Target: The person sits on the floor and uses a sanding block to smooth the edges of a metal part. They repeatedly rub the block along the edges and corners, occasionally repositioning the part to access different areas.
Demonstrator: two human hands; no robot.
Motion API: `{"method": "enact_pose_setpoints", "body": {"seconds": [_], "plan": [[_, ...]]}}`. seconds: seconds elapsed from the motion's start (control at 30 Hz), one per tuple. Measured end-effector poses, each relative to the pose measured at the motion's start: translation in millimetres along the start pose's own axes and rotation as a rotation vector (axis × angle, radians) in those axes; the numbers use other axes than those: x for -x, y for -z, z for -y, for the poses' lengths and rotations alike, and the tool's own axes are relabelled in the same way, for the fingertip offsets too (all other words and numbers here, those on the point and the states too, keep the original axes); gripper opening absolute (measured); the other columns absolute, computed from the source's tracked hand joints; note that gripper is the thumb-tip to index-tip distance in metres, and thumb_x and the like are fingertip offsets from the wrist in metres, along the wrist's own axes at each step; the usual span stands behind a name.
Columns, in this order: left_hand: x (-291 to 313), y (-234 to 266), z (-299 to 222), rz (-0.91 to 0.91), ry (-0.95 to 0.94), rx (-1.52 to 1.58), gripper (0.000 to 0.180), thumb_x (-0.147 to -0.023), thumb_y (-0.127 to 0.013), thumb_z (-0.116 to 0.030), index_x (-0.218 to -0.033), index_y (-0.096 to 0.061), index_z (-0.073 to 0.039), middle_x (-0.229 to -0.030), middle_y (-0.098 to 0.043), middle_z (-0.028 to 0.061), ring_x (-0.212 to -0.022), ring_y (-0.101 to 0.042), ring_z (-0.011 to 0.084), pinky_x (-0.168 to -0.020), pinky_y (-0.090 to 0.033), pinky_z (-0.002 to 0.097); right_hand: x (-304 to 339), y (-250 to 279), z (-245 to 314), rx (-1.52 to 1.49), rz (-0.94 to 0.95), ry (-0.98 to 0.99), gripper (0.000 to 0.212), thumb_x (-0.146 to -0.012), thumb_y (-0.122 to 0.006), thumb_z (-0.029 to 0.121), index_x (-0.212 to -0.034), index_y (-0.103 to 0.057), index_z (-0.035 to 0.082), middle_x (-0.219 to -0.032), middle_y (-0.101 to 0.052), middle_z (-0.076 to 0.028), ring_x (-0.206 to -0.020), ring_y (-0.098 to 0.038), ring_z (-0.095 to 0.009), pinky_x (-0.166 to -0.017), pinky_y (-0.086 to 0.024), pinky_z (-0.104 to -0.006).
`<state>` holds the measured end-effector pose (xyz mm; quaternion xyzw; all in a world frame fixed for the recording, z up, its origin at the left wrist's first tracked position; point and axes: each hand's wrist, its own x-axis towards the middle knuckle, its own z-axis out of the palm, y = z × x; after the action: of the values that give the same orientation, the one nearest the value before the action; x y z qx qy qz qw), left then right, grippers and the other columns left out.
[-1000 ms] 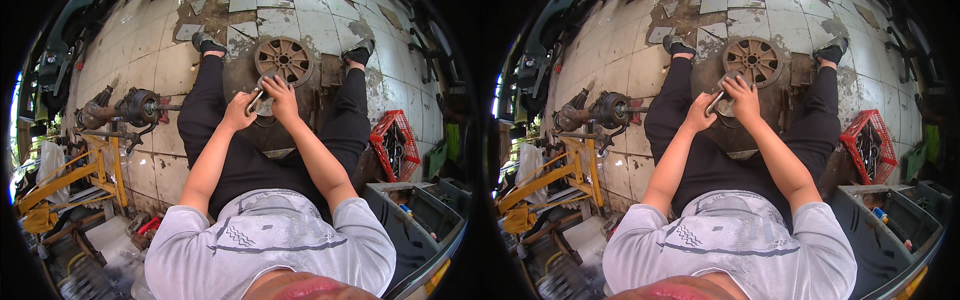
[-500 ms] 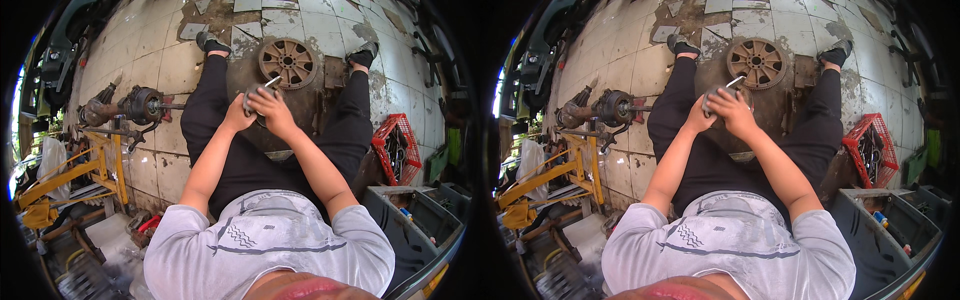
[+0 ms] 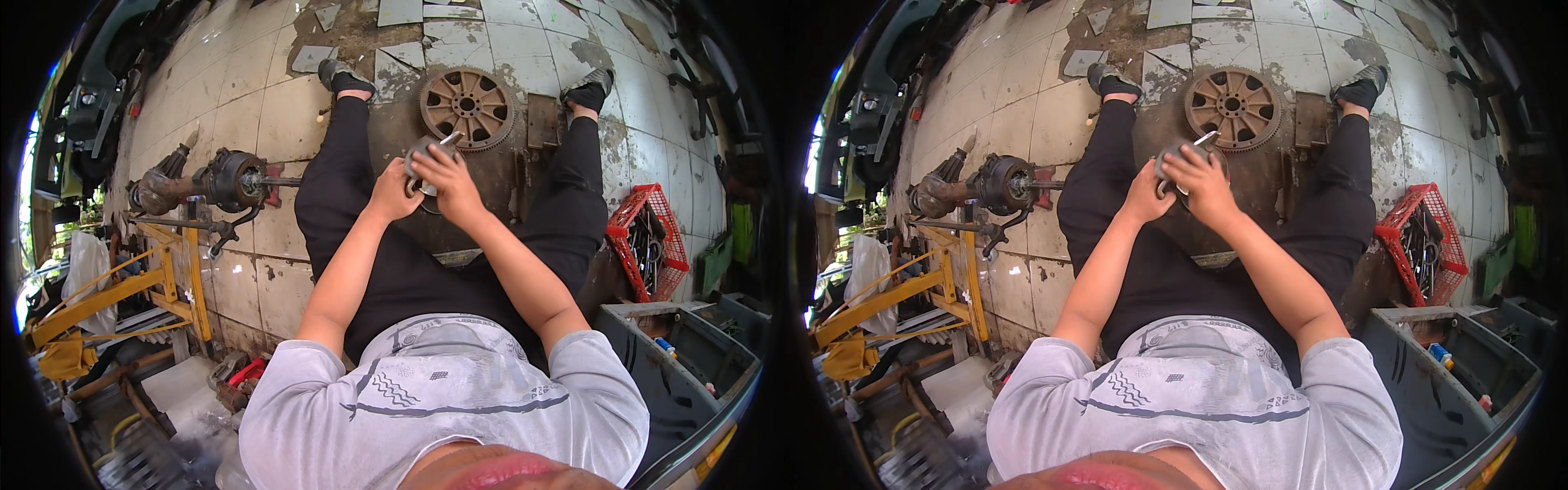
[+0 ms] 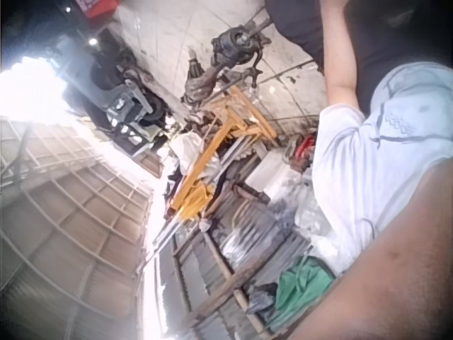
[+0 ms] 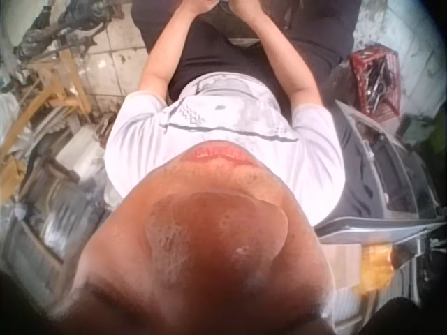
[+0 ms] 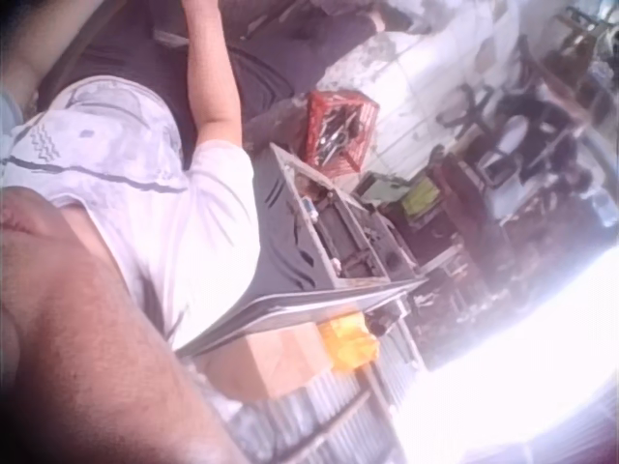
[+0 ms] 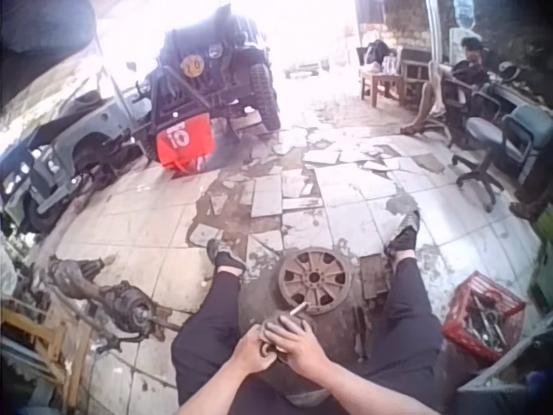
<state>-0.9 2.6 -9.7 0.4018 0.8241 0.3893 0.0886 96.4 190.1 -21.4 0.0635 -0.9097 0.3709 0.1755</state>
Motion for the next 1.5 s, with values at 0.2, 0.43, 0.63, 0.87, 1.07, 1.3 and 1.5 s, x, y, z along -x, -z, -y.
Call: {"method": "enact_pose_setpoints", "body": {"seconds": [0.2,0.43,0.63,0.87,1.07,1.3,1.5], "plan": [[-0.1,0.2,3.5,0.051,-0.019,-0.024,0.053,-0.075,-0.080,-0.016,-0.125,-0.070,-0.003,-0.112,-0.074,0.0175,-0.116,-0.067,0.0402,-0.101,-0.058,0.0474,-18.2,13.3,-12.4,0.009,-0.046,-0.152,0.069,-0.088,-0.060,-0.012,-0.146,-0.073,0.023,-0.160,-0.065,0.000,-0.157,-0.050,-0.032,-0.123,-0.034,-0.0722],[10.0,-2.4,7.8,-0.040,0.111,0.116,0.050,-0.077,-0.079,-0.014,-0.125,-0.070,-0.002,-0.117,-0.074,0.0172,-0.117,-0.068,0.0403,-0.102,-0.057,0.0476,4.2,14.7,29.7,-0.055,0.113,0.089,0.070,-0.087,-0.066,-0.011,-0.147,-0.072,0.026,-0.162,-0.063,0.001,-0.160,-0.047,-0.031,-0.123,-0.036,-0.0711],[0.0,2.8,16.0,-0.034,0.026,0.074,0.050,-0.080,-0.075,-0.010,-0.129,-0.072,-0.005,-0.114,-0.072,0.0200,-0.115,-0.068,0.0418,-0.101,-0.056,0.0481,-5.2,3.0,2.1,-0.132,-0.060,-0.015,0.062,-0.089,-0.064,-0.010,-0.143,-0.075,0.018,-0.156,-0.068,-0.003,-0.154,-0.053,-0.035,-0.118,-0.044,-0.0595],[1.0,4.3,11.1,0.007,-0.008,0.009,0.042,-0.078,-0.078,-0.014,-0.119,-0.071,-0.006,-0.114,-0.073,0.0170,-0.113,-0.068,0.0401,-0.096,-0.058,0.0484,-12.9,14.0,0.0,-0.086,-0.133,-0.028,0.068,-0.087,-0.064,-0.010,-0.148,-0.072,0.020,-0.156,-0.068,-0.004,-0.152,-0.056,-0.035,-0.115,-0.044,-0.0645],[10.8,-17.4,28.3,0.182,-0.035,-0.232,0.057,-0.081,-0.083,-0.031,-0.134,-0.072,-0.013,-0.125,-0.077,0.0095,-0.127,-0.069,0.0372,-0.104,-0.060,0.0498,-0.3,15.4,42.3,0.018,0.085,0.221,0.066,-0.089,-0.063,-0.011,-0.146,-0.074,0.022,-0.159,-0.066,0.000,-0.157,-0.052,-0.030,-0.126,-0.032,-0.0686],[-5.8,-7.4,14.4,0.044,0.011,-0.102,0.047,-0.073,-0.084,-0.024,-0.116,-0.072,-0.008,-0.114,-0.077,0.0114,-0.118,-0.070,0.0350,-0.092,-0.064,0.0486,-1.1,10.8,18.6,0.041,-0.007,0.069,0.065,-0.088,-0.063,-0.010,-0.145,-0.073,0.020,-0.159,-0.065,-0.002,-0.156,-0.052,-0.032,-0.122,-0.032,-0.0719],[0.0,-0.7,2.6,0.049,0.149,-0.071,0.046,-0.077,-0.083,-0.024,-0.119,-0.070,-0.009,-0.119,-0.072,0.0130,-0.113,-0.071,0.0386,-0.090,-0.063,0.0500,-17.9,9.8,9.5,0.057,-0.011,-0.056,0.076,-0.085,-0.057,-0.019,-0.149,-0.071,0.020,-0.163,-0.062,-0.004,-0.161,-0.046,-0.034,-0.127,-0.030,-0.0685]]}}
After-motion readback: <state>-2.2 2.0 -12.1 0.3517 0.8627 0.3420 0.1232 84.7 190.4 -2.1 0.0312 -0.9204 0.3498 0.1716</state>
